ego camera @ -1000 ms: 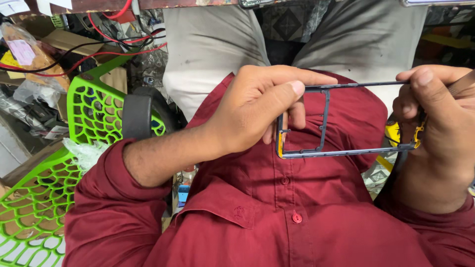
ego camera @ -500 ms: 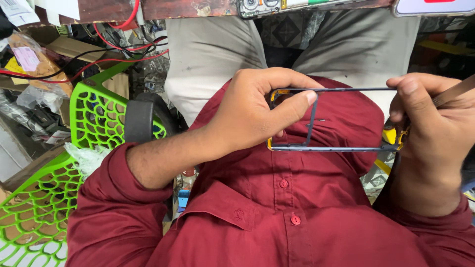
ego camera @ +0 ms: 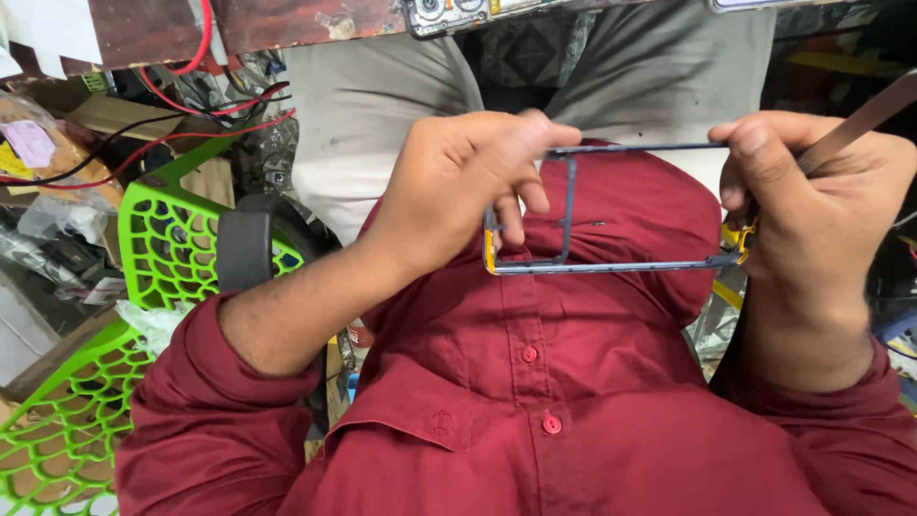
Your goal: The person uses tweezers to press a black frame onto a disassembled smartphone, then aligns and snaps the back cover onto the device. They press along the edges to secure the assembly.
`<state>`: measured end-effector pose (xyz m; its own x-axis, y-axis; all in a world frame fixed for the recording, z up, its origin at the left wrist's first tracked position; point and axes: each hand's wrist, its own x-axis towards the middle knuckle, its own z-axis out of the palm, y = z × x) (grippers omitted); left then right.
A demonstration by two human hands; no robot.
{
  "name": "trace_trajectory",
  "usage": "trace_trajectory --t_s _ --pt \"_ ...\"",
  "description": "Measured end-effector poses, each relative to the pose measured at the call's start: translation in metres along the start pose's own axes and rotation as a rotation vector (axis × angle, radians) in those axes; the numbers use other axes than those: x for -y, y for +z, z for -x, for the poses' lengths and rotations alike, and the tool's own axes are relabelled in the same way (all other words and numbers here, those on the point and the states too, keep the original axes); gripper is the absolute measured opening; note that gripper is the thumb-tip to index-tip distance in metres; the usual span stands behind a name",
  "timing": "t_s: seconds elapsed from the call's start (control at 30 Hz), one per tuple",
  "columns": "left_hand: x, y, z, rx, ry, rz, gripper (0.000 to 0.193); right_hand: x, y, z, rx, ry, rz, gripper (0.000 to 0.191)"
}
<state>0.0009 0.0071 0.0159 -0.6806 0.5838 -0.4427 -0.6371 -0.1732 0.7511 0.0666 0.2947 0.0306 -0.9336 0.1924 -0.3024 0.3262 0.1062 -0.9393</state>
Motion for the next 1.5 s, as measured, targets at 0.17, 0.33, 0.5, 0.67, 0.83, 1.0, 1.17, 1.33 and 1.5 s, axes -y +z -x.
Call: trace_trajectory --t_s 0.17,0.33,0.5,0.67,0.83,1.0,1.17,1.33,1.5 --pt "0.013 -0.005 -0.011 -0.078 -0.086 -0.047 0.049 -0.021 -0.024 0.007 -0.07 -0.006 -0.25 0.024" --pt "0.053 0.019 -0.031 0.094 0.612 -0.877 0.015 -0.036 -0.048 0.014 -0.107 0.01 -0.525 0.026" --pt "0.086 0.034 -0.066 0.382 0.723 -1.168 0.021 -0.04 -0.044 0.02 -0.135 -0.066 -0.402 0.027" --pt "0.093 0.042 -0.062 0.319 0.603 -1.276 0.011 -0.029 -0.034 0.018 -0.15 -0.127 -0.408 0.022" --pt "0.087 0.045 -0.056 0.295 0.586 -1.317 0.003 -0.023 -0.028 0.01 -0.139 -0.105 -0.442 0.021" --pt "0.078 0.041 -0.056 0.274 0.557 -1.316 0.003 -0.028 -0.031 0.012 -0.144 -0.142 -0.417 0.022" --pt "0.033 0.018 -0.053 0.124 0.634 -1.145 0.008 -0.04 -0.045 0.021 -0.205 -0.149 -0.615 0.025" --pt "-0.041 -0.011 -0.033 -0.182 0.883 -1.159 0.016 -0.059 -0.062 0.014 -0.22 -0.275 -0.534 0.03" --pt "-0.092 -0.043 -0.042 -0.622 1.023 -1.493 0.013 -0.065 -0.075 0.006 -0.164 -0.356 -0.474 0.037"
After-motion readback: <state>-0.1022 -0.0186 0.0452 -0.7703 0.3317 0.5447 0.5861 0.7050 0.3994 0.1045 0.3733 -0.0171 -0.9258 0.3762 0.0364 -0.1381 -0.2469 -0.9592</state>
